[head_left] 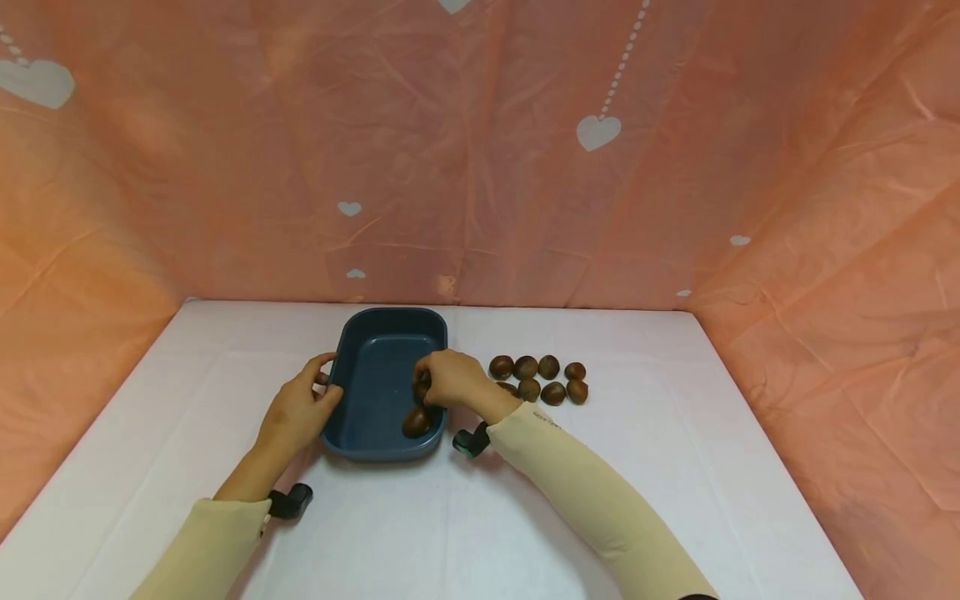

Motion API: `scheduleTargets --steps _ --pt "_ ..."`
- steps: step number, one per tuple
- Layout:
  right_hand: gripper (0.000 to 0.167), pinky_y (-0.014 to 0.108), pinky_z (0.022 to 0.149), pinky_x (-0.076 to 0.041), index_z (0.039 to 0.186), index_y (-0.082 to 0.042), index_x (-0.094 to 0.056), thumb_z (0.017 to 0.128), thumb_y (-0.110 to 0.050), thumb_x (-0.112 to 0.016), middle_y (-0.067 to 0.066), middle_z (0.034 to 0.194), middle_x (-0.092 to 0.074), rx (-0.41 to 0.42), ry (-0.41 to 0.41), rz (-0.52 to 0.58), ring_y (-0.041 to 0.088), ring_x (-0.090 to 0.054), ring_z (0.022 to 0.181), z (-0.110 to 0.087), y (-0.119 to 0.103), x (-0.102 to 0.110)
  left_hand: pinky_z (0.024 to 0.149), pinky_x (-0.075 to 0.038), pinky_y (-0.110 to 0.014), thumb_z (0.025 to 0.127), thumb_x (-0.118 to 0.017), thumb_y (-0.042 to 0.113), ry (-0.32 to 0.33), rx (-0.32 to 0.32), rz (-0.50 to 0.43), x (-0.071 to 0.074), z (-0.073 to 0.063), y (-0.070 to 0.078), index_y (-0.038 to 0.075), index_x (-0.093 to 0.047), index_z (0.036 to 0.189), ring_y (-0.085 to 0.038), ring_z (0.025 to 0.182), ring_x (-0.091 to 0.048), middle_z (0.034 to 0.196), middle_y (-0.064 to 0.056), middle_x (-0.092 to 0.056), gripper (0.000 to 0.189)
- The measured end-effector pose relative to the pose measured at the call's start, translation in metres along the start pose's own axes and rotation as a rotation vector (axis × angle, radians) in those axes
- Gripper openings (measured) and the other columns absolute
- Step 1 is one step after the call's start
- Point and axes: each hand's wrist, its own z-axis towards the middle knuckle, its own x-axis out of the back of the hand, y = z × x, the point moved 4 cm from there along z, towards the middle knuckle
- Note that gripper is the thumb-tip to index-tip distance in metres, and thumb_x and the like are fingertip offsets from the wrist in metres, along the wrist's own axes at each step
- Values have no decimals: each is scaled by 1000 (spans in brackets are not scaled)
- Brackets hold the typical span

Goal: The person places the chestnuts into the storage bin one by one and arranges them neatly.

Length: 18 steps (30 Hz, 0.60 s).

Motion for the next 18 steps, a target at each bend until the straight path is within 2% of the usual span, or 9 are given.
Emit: scheduleTargets --steps 10,18 --pt "35 31 70 -49 108 -28 -70 74 -18 -72 -4 109 -69 4 1 11 13 -60 92 1 0 1 71 -46 -35 92 -51 19 2 -9 -10 3 1 2 10 -41 142 -27 89 -65 111 -17 -63 52" --pt "34 32 73 -49 108 -28 -70 75 -18 -73 -4 110 -69 -12 -36 10 13 -61 93 1 0 1 72 -46 -36 91 -50 20 -4 3 -14 0 0 -1 10 -41 143 -29 92 -65 112 -17 -63 53"
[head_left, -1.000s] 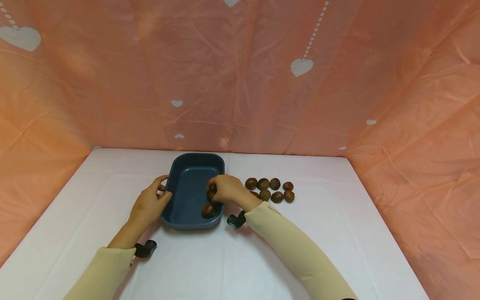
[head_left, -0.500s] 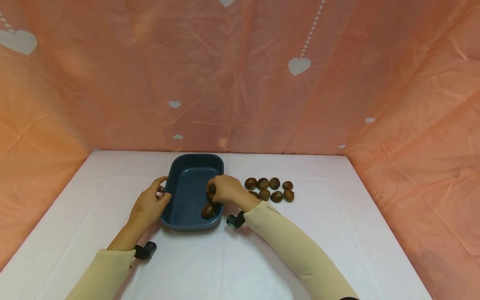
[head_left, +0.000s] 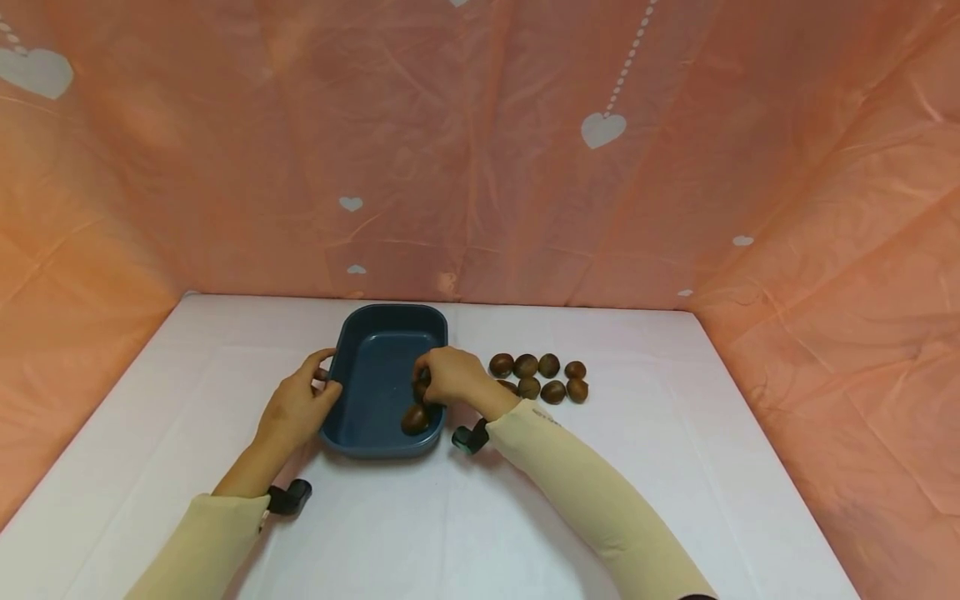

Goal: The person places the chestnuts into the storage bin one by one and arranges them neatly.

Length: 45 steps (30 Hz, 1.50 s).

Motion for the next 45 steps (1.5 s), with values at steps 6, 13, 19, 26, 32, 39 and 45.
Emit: scheduleTargets --steps 6,13,19,26,32,39,45 --pt "33 31 71 -49 106 -29 -71 75 -17 -72 -5 109 -69 1 6 -11 13 -60 92 1 0 -1 72 -46 -36 92 -51 19 0 -8 -3 1 0 2 9 -41 143 -29 91 -65 111 -18 -63 53" --pt "30 31 68 -48 107 -30 -71 77 -25 -73 -6 104 -69 61 51 -56 12 -60 87 0 -1 0 73 -46 -36 92 -51 19 3 -1 -1 0 -1 1 9 -41 143 -28 92 -64 111 -17 -63 53" --pt "32 32 71 -49 110 -31 -70 79 -33 -72 -6 111 -68 110 113 -3 11 -61 93 -8 3 7 71 -46 -35 92 -51 19 6 -8 -4 -2 0 -1 8 -41 142 -28 90 -64 110 -17 -63 52" --pt "37 37 80 -50 117 -27 -69 81 -31 -69 -5 118 -66 139 174 130 17 -62 106 -23 13 22 71 -46 -34 92 -51 20 9 -9 -6 -2 0 -2 9 -42 142 -28 90 -65 110 -17 -63 52" --pt "35 31 72 -49 115 -25 -69 81 -29 -69 -2 112 -67 161 217 187 13 -63 81 -36 22 32 70 -46 -34 92 -51 20 16 -11 -2 0 0 -2 9 -42 141 -28 90 -64 109 -17 -63 52" --pt "33 35 74 -49 113 -17 -69 80 -23 -69 8 109 -67 164 228 222 23 -63 86 -48 35 40 69 -45 -32 91 -51 21 26 -17 -7 -1 0 -3 9 -43 141 -26 87 -64 107 -15 -63 52" --pt "31 34 74 -49 110 -15 -70 80 -23 -71 9 105 -68 139 228 199 22 -62 84 -55 47 40 70 -46 -34 92 -50 20 12 -12 -8 0 1 -3 9 -41 142 -28 89 -64 110 -17 -63 52"
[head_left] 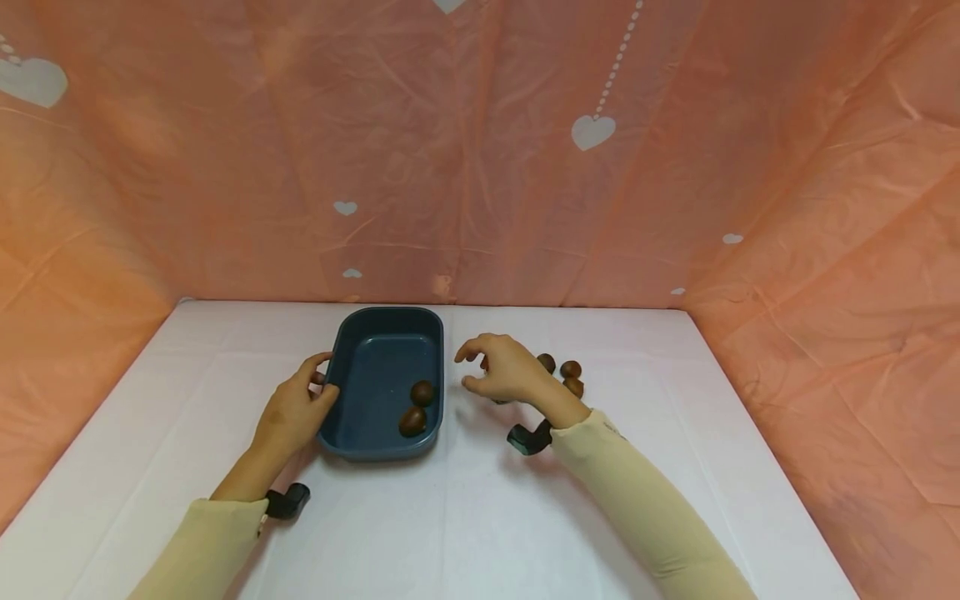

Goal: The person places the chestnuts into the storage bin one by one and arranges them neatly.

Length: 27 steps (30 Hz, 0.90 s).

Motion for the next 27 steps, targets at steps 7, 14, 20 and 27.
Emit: scheduleTargets --steps 7,14,20,27 --pt "31 34 78 -48 109 -8 -69 79 -16 -69 13 96 -67 12 -13 -7 25 -61 84 -11 14 -1 70 -46 -34 92 -50 20 -5 8 3 1 0 -1 9 -41 143 -27 89 -63 110 -17 -63 53" --pt "28 34 81 -50 106 -6 -70 79 -14 -69 9 96 -68 18 2 -66 22 -64 90 -18 25 -4 71 -46 -35 92 -50 20 -13 13 5 1 0 -1 9 -40 143 -28 91 -63 111 -17 -62 53" --pt "25 39 72 -49 102 -13 -72 78 -18 -71 4 92 -68 10 19 -204 20 -62 84 -21 29 -6 71 -46 -35 92 -49 20 -21 23 4 1 1 -2 10 -39 144 -28 91 -63 112 -17 -62 54" --pt "27 42 66 -46 102 -19 -72 76 -20 -73 -1 92 -70 17 66 -334 23 -62 81 -25 35 -10 70 -46 -34 92 -50 20 -19 17 -1 0 1 -2 9 -39 144 -27 90 -63 112 -17 -62 54"
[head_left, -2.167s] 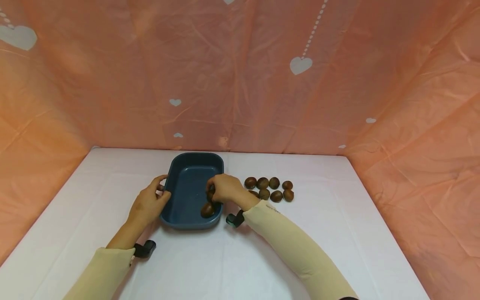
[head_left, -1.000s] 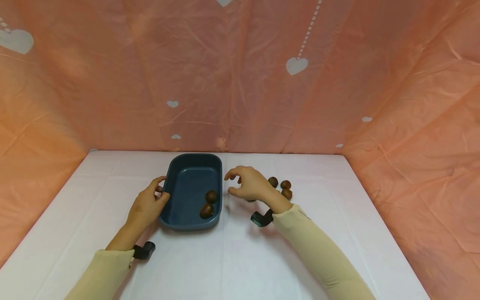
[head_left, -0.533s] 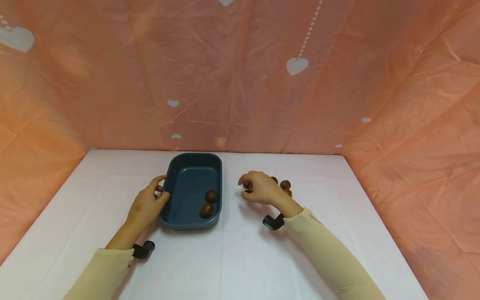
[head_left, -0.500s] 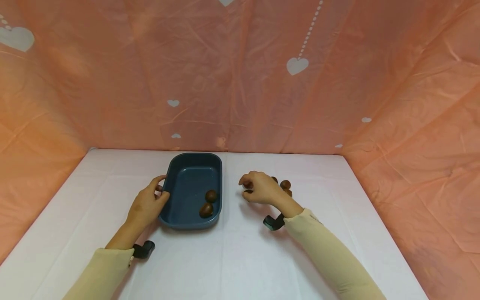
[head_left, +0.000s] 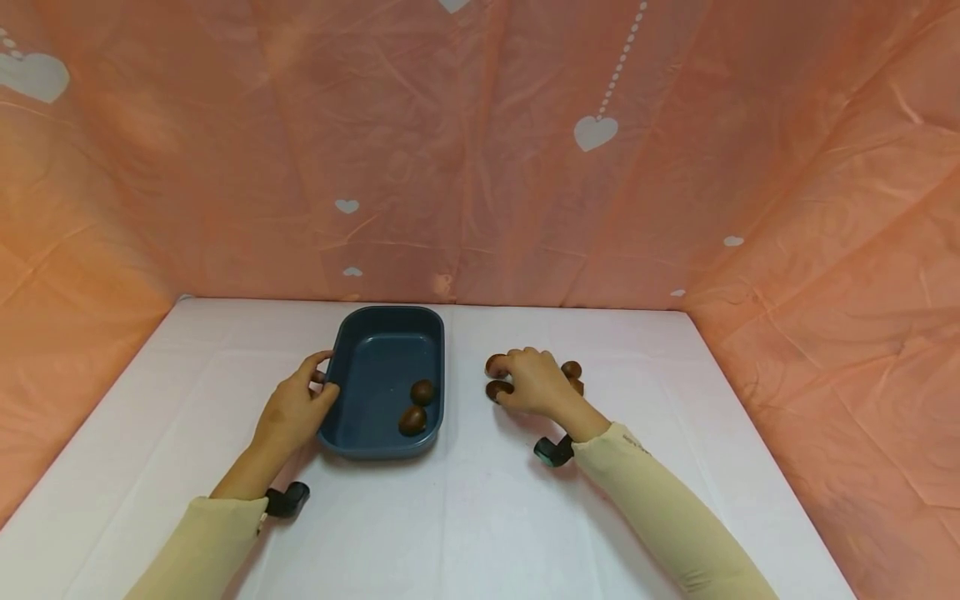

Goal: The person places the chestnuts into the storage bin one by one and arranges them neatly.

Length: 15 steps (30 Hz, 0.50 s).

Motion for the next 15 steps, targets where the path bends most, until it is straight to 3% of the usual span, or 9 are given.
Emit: scheduleTargets --steps 15 --pt "29 43 68 -42 99 -21 -71 71 -24 -79 -4 85 -69 -49 -17 -45 21 -55 72 -1 6 -11 71 -47 -36 91 -49 21 16 -13 10 0 -1 1 8 -40 143 -29 90 -64 111 -18 -63 53"
